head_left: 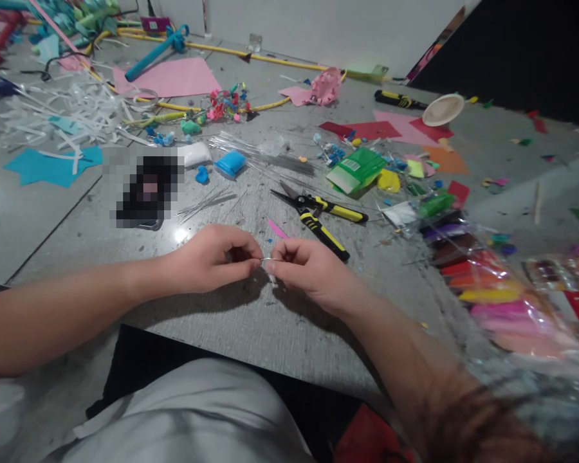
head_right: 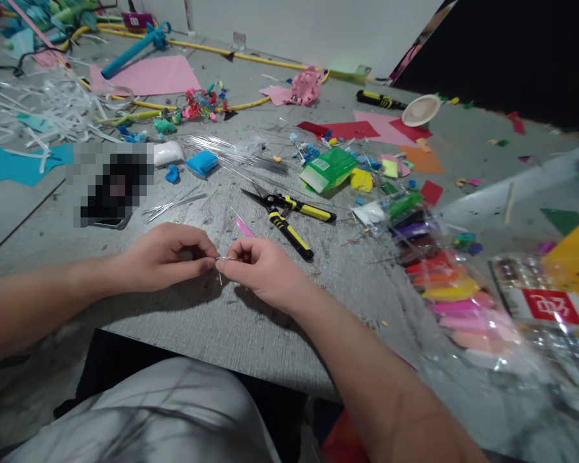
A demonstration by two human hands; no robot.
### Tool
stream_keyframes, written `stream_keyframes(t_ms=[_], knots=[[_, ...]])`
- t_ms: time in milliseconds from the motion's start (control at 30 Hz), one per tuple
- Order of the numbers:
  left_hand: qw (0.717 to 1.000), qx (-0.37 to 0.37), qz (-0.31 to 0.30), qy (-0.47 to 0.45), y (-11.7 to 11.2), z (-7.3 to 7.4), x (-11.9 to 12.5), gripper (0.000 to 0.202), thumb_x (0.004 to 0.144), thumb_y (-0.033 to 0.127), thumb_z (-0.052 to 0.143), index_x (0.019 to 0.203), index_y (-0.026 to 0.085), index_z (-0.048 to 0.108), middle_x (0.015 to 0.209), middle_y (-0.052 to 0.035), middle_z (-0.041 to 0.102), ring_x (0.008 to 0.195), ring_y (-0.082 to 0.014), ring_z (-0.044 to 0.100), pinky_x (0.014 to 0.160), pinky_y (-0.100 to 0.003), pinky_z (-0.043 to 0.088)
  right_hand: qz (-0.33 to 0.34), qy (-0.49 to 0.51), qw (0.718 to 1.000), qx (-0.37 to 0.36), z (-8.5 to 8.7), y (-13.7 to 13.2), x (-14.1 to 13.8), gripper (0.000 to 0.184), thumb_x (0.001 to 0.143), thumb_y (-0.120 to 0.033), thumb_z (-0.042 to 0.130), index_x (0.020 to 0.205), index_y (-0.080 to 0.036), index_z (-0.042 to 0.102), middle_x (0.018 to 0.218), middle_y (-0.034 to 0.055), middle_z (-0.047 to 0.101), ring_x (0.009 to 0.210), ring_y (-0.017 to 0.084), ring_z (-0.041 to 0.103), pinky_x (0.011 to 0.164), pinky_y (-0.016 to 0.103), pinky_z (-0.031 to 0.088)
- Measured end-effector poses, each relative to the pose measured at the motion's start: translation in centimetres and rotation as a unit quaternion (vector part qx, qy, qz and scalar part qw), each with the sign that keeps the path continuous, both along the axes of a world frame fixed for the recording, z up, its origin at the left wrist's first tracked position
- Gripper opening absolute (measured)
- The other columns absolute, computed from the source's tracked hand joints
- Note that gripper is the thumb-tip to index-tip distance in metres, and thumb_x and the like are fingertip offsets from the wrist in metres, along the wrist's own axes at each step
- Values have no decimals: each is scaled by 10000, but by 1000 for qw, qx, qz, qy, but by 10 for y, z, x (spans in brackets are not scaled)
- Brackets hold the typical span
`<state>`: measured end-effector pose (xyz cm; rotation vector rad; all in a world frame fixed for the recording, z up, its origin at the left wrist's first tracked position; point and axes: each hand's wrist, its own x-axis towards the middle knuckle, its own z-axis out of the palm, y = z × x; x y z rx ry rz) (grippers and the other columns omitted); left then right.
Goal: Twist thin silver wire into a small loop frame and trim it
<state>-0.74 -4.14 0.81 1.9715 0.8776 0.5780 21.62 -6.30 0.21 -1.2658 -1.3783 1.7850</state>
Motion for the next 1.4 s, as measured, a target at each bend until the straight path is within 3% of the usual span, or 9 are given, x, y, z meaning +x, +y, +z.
stream_keyframes(t_ms=[167,367,533,700,900,1167,1400], knots=[[997,-71,18,-19,-1,-7,0,101,887,250,688,878,158,728,718,0,682,642,-111,584,599,-225,446,-16,-37,997,65,4,-2,-3,312,731,-354,869,711,-203,597,574,-64,471,519,88,390,490,259,298],[990,-130,53,-31,0,-13,3,138,885,289,685,892,156,719,724,-12,684,659,-119,593,600,-228,442,-49,-83,980,174,-6,-2,-5,253,761,-335,822,738,-189,617,617,-53,513,556,94,424,511,253,331],[983,-165,73,-45,0,-8,6,149,849,301,716,881,156,708,708,-11,673,643,-119,594,584,-226,443,-45,-137,948,282,-6,-6,-6,141,857,-265,715,769,-201,626,642,-36,540,561,103,454,532,261,367],[982,-166,74,-44,0,-6,5,160,836,299,738,880,147,713,695,-12,667,632,-115,587,575,-224,446,-42,-176,921,344,-4,-7,-6,132,881,-269,694,788,-205,628,652,-35,563,567,107,488,554,261,405],[984,-157,74,-41,0,-8,6,153,841,292,740,872,144,722,697,-16,675,634,-117,595,574,-227,447,-37,-220,861,457,-10,-5,-5,114,900,-242,690,807,-180,668,664,-33,608,602,111,539,590,253,414],[986,-144,62,-50,0,-4,5,174,882,314,730,894,142,748,739,-41,732,660,-130,646,605,-235,498,-45,-221,840,493,-11,-7,-2,169,927,-230,697,765,-183,684,646,-23,636,588,115,550,577,260,411],[990,-111,60,-59,0,-6,6,135,888,282,738,896,148,728,739,-19,719,660,-114,630,611,-224,490,-96,-166,885,424,-11,-10,-9,62,876,-187,710,814,-188,712,736,3,691,655,142,621,572,262,473]])
